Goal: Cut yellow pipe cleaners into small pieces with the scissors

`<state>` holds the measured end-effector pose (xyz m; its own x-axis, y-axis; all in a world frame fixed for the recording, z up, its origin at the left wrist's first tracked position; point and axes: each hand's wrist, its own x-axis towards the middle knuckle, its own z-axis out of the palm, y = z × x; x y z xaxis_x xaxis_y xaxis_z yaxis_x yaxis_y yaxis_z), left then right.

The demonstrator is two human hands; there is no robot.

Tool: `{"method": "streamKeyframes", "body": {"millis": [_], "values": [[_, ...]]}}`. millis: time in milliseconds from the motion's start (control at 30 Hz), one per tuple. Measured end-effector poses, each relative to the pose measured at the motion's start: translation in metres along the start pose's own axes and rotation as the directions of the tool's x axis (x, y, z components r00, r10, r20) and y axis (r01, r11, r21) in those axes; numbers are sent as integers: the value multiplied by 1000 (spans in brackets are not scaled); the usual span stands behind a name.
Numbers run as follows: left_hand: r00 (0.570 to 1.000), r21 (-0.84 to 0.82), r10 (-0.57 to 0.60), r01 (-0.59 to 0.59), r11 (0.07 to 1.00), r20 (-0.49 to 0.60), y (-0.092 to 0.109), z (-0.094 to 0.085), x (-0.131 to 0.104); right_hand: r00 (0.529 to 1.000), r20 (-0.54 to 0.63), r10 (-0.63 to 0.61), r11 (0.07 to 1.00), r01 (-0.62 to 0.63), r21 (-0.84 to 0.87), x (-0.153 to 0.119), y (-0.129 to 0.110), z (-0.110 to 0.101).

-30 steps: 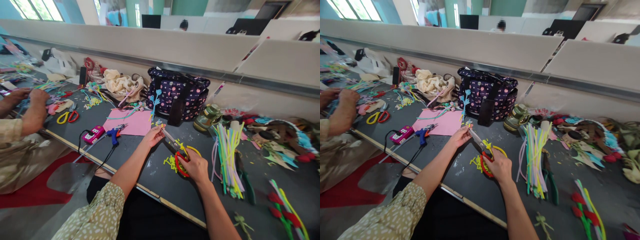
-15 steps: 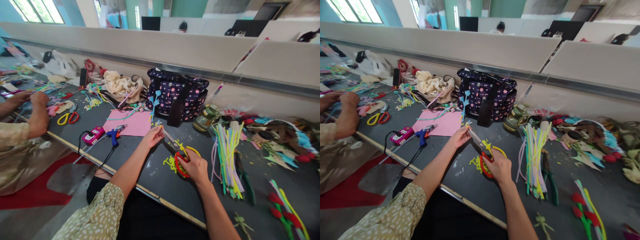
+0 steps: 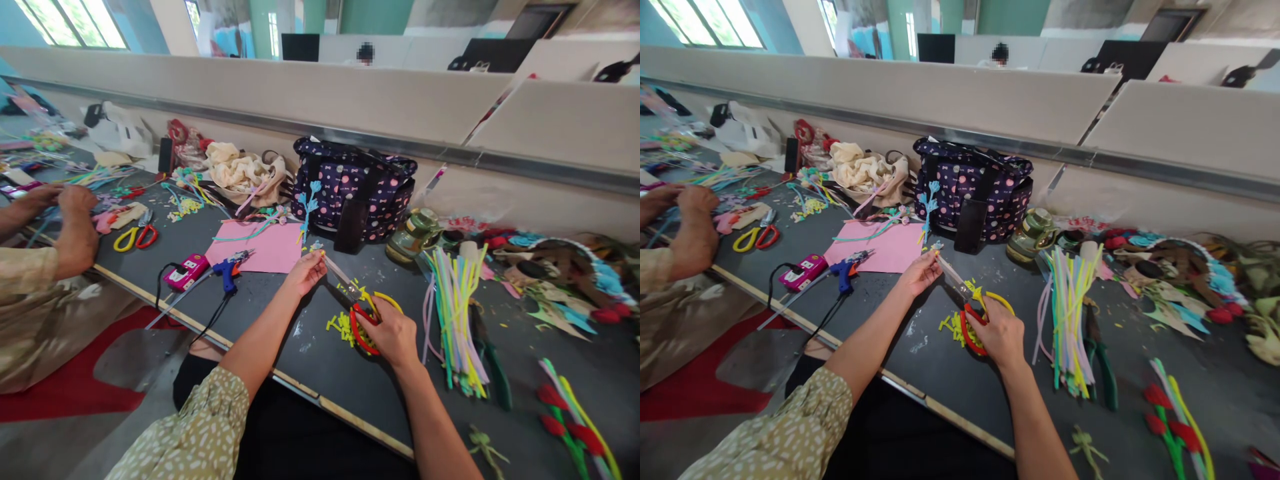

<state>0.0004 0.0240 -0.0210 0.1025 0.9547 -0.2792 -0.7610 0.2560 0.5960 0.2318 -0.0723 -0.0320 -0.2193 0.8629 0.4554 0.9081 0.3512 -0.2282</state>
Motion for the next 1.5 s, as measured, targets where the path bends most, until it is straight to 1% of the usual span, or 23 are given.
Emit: {"method": "streamKeyframes", "body": {"millis": [333, 567, 800, 967, 1233, 1500], "values": [[998, 96, 54, -52, 994, -13, -1, 0, 0, 1000, -16, 7, 1000, -8, -30, 1, -1, -2], [995, 148, 90, -94, 985, 31, -3, 0, -2, 1000, -28, 3, 1000, -3, -12, 1, 0, -1], [992, 203, 122, -124, 971, 22, -1, 4, -4, 999, -37, 3, 1000, -4, -12, 1, 0, -1], [991, 200, 131, -135, 971, 32, -2, 3, -3, 999, -35, -5, 1000, 4, -14, 1, 0, 0], [991, 195, 122, -131, 972, 55, -1, 7, -7, 997, -79, 1, 1000, -3, -24, 2, 1, -1], [993, 177, 111, -117, 977, 38, -2, 4, -5, 996, -85, -26, 997, 20, -73, 2, 0, -3]]}}
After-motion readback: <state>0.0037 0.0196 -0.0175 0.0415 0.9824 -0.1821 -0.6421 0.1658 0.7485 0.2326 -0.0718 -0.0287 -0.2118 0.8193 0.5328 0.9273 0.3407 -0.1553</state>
